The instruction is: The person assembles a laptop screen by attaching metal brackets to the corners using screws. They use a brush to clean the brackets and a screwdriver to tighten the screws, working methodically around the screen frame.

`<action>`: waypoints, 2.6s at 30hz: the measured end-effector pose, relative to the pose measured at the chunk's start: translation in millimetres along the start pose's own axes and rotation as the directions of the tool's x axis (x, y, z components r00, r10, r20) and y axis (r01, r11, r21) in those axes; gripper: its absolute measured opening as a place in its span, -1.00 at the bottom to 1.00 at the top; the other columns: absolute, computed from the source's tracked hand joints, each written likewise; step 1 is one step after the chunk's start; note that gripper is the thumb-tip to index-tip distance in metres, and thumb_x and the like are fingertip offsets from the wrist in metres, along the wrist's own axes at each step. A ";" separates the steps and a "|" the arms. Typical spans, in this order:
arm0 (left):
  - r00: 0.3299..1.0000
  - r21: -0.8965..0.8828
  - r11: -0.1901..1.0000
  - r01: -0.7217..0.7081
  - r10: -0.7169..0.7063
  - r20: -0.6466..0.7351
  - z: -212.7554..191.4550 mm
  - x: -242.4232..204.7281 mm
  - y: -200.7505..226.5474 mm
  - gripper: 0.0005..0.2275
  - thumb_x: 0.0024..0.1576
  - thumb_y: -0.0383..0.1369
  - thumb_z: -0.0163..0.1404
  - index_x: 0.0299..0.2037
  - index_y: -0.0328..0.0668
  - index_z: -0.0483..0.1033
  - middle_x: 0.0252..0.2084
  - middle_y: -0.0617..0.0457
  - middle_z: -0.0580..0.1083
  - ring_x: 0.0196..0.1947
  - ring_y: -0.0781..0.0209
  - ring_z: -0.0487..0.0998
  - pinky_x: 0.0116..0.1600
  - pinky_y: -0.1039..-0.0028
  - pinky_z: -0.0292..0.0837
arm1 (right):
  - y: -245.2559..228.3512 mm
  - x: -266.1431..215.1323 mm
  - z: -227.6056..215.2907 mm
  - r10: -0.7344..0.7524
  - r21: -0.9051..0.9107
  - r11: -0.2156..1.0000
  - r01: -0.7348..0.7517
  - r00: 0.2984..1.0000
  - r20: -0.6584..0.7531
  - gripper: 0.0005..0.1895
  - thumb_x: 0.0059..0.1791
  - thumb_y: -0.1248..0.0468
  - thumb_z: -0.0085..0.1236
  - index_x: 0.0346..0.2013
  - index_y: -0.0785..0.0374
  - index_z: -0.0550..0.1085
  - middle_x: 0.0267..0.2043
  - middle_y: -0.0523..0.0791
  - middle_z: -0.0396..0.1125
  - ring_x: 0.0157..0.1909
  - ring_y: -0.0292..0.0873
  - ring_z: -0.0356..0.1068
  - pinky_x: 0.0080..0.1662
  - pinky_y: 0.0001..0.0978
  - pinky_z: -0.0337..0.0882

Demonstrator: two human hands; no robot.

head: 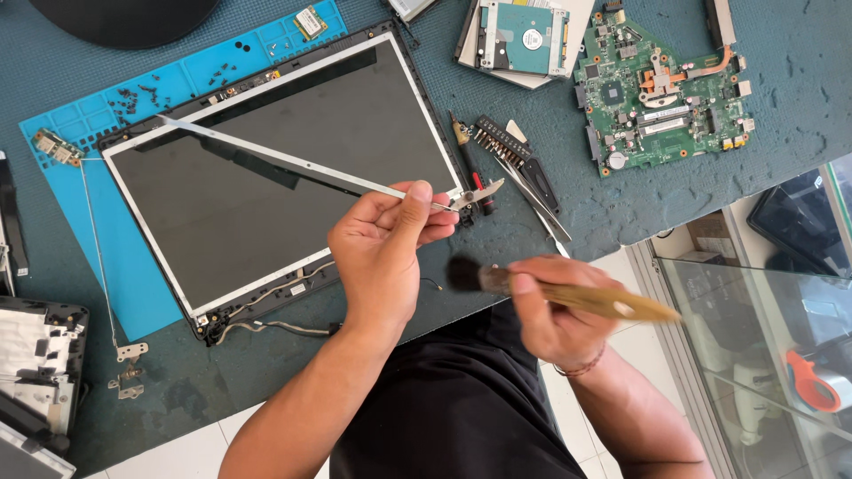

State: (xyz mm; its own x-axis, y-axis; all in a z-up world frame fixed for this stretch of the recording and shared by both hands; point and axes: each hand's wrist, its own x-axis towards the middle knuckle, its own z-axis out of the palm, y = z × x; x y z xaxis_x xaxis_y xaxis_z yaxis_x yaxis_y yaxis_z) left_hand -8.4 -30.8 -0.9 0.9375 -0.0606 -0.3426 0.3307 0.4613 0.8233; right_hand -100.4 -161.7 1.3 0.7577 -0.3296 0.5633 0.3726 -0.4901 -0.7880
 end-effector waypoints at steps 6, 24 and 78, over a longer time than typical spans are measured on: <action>0.984 0.117 0.978 -0.173 0.165 0.071 2.8 -8.1 0.9 -0.83 0.01 -0.47 0.15 -0.31 -0.50 0.50 -0.47 -0.31 0.54 -0.52 0.07 0.62 -0.38 0.35 0.64 | -2.4 10.1 -9.1 -0.131 -0.037 0.991 0.130 0.991 -0.018 -0.76 -0.05 0.29 -0.02 -0.46 0.43 0.48 -0.62 0.00 0.34 -0.65 -0.13 0.34 -0.52 -0.38 0.38; 0.937 0.143 0.946 -0.290 0.250 0.244 -19.2 5.3 11.2 -0.92 0.05 -0.57 0.07 -0.30 -0.49 0.50 -0.51 -0.19 0.53 -0.54 0.22 0.59 -0.40 0.45 0.64 | -6.7 20.0 -18.5 0.067 -0.317 0.947 0.060 0.925 0.373 -0.87 -0.07 0.34 0.00 -0.52 0.23 0.43 -0.61 -0.08 0.21 -0.63 0.03 0.27 -0.54 -0.23 0.30; 0.802 0.649 0.684 -0.332 -0.158 0.577 -5.4 26.9 31.5 -0.88 0.06 -0.45 0.02 -0.23 -0.22 0.57 -0.47 0.04 0.58 -0.48 0.21 0.62 -0.39 0.54 0.53 | 27.9 64.7 20.8 0.346 0.005 0.928 -0.372 0.870 0.352 -0.87 -0.09 0.47 0.17 -0.25 0.36 0.54 -0.34 0.01 0.43 -0.36 -0.20 0.40 -0.33 -0.43 0.47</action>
State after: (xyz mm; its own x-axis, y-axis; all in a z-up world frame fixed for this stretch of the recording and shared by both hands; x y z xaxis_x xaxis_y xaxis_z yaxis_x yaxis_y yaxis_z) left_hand 26.7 -13.1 13.4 0.7617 -0.6318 -0.1438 -0.0150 -0.2391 0.9709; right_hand -29.8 -180.0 10.6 0.9766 -0.1720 0.1295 0.0671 -0.3284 -0.9421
